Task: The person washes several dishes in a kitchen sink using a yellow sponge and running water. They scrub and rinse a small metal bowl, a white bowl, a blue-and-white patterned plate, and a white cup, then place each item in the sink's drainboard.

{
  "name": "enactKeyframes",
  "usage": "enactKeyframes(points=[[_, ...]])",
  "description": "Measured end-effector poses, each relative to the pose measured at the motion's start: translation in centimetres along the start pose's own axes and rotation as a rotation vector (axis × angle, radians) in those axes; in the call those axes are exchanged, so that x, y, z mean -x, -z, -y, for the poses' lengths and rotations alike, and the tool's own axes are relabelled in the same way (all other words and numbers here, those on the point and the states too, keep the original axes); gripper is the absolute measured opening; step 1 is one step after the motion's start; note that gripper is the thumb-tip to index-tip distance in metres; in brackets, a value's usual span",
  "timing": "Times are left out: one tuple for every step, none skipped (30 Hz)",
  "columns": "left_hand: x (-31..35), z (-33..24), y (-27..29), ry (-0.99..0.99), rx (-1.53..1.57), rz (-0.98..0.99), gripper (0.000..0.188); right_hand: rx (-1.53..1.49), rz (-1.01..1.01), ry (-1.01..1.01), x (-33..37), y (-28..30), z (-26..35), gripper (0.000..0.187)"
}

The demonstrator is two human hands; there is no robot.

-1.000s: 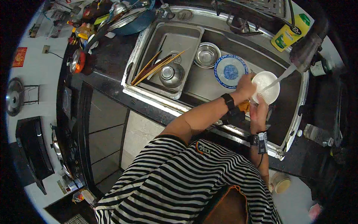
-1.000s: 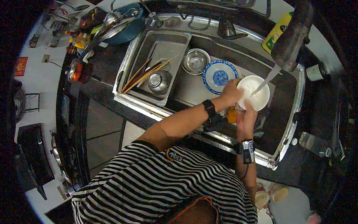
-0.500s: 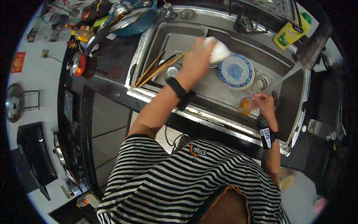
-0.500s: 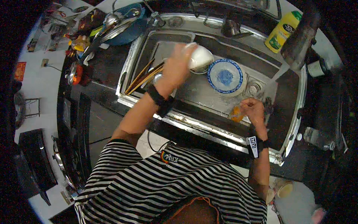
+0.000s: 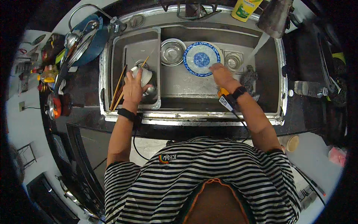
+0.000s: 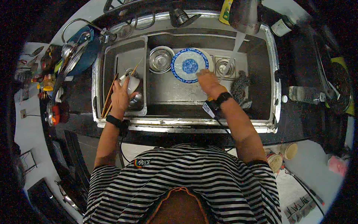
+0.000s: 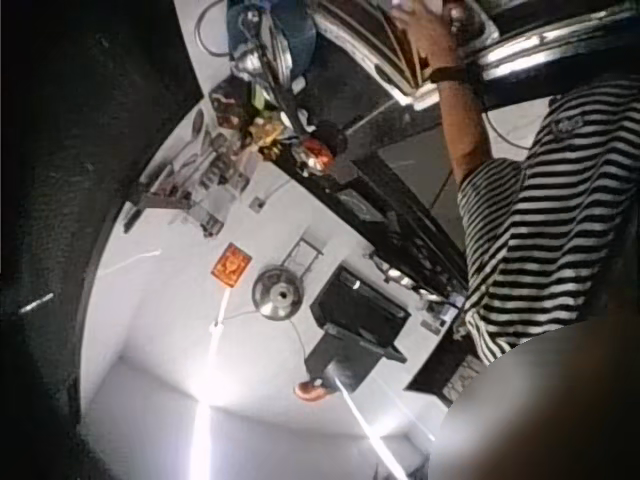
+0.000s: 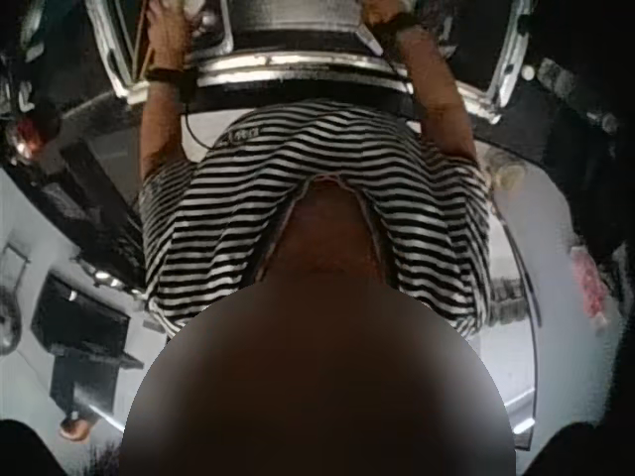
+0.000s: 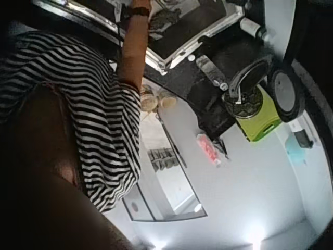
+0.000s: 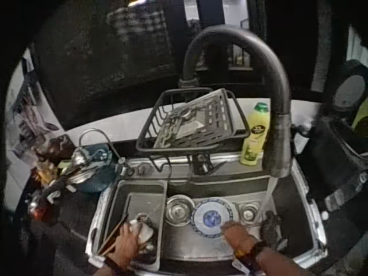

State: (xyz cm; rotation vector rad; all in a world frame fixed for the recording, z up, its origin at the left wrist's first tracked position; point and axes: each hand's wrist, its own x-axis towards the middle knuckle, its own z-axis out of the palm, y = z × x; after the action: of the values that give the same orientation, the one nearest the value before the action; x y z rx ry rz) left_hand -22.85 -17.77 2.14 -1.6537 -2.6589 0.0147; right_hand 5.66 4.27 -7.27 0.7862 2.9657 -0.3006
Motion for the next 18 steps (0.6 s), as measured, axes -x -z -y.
enactKeyframes(points=[[0.1, 0.0, -0.4, -0.016, -0.002, -0.01, 0.073, 0.037, -0.086, 0.054, -0.3, -0.8, 0.0, 0.026], [0.1, 0.1, -0.6, -0.031, -0.005, -0.018, 0.074, 0.087, -0.12, 0.084, -0.7, -1.6, 0.1, 0.026], [0.2, 0.1, -0.8, 0.0, 0.023, 0.014, 0.077, 0.145, -0.115, 0.1, -1.1, -2.3, 0.2, 0.025], [0.2, 0.1, -0.8, -0.004, 0.031, 0.035, 0.078, 0.197, -0.092, 0.128, -1.4, -2.9, 0.2, 0.026], [0.2, 0.0, -0.7, -0.013, 0.044, 0.053, 0.079, 0.258, -0.035, 0.142, -1.6, -3.5, 0.3, 0.026], [0.2, -0.1, -0.4, -0.012, 0.051, 0.073, 0.08, 0.319, 0.023, 0.154, -1.8, -3.8, 0.3, 0.026], [0.1, -0.3, -0.1, 0.011, 0.059, 0.129, 0.082, 0.33, -0.097, 0.174, -1.9, -4.0, 0.3, 0.021], [0.0, -0.5, 0.4, 0.032, 0.041, 0.129, 0.083, 0.308, -0.111, 0.202, -2.0, -4.0, 0.2, 0.019], [-0.2, -0.8, 0.9, 0.045, 0.027, 0.112, 0.084, 0.294, -0.08, 0.234, -2.0, -3.9, 0.2, 0.017], [-0.4, -1.2, 1.4, 0.096, 0.024, 0.159, 0.085, 0.28, -0.049, 0.266, -2.0, -3.6, 0.2, 0.016], [-0.6, -1.8, 1.9, 0.079, 0.023, 0.061, 0.074, 0.182, -0.166, 0.285, -2.0, -3.1, 0.2, 0.012], [-0.9, -2.4, 2.3, 0.002, 0.086, -0.066, 0.069, 0.131, -0.183, 0.281, -2.0, -2.6, 0.3, 0.011], [-1.3, -3.1, 2.6, -0.055, 0.166, -0.151, 0.064, 0.078, -0.199, 0.277, -1.8, -2.0, 0.4, 0.01], [-1.8, -4.0, 2.8, -0.124, 0.246, -0.279, 0.059, 0.026, -0.218, 0.274, -1.8, -1.3, 0.6, 0.009], [-2.1, -5.3, 2.7, -0.15, 0.381, -0.321, 0.047, 0.038, -0.189, 0.235, -1.6, -0.6, 0.8, 0.01], [-2.5, -6.8, 2.4, -0.12, 0.493, -0.211, 0.047, -0.037, -0.182, 0.179, -1.4, 0.2, 1.1, 0.01], [-3.0, -8.3, 1.9, -0.11, 0.606, -0.143, 0.047, -0.112, -0.176, 0.12, -1.2, 0.9, 1.4, 0.01], [-3.6, -10.3, 1.1, -0.03, 0.832, -0.103, 0.045, -0.19, -0.214, 0.068, -0.8, 1.6, 1.5, 0.011]])
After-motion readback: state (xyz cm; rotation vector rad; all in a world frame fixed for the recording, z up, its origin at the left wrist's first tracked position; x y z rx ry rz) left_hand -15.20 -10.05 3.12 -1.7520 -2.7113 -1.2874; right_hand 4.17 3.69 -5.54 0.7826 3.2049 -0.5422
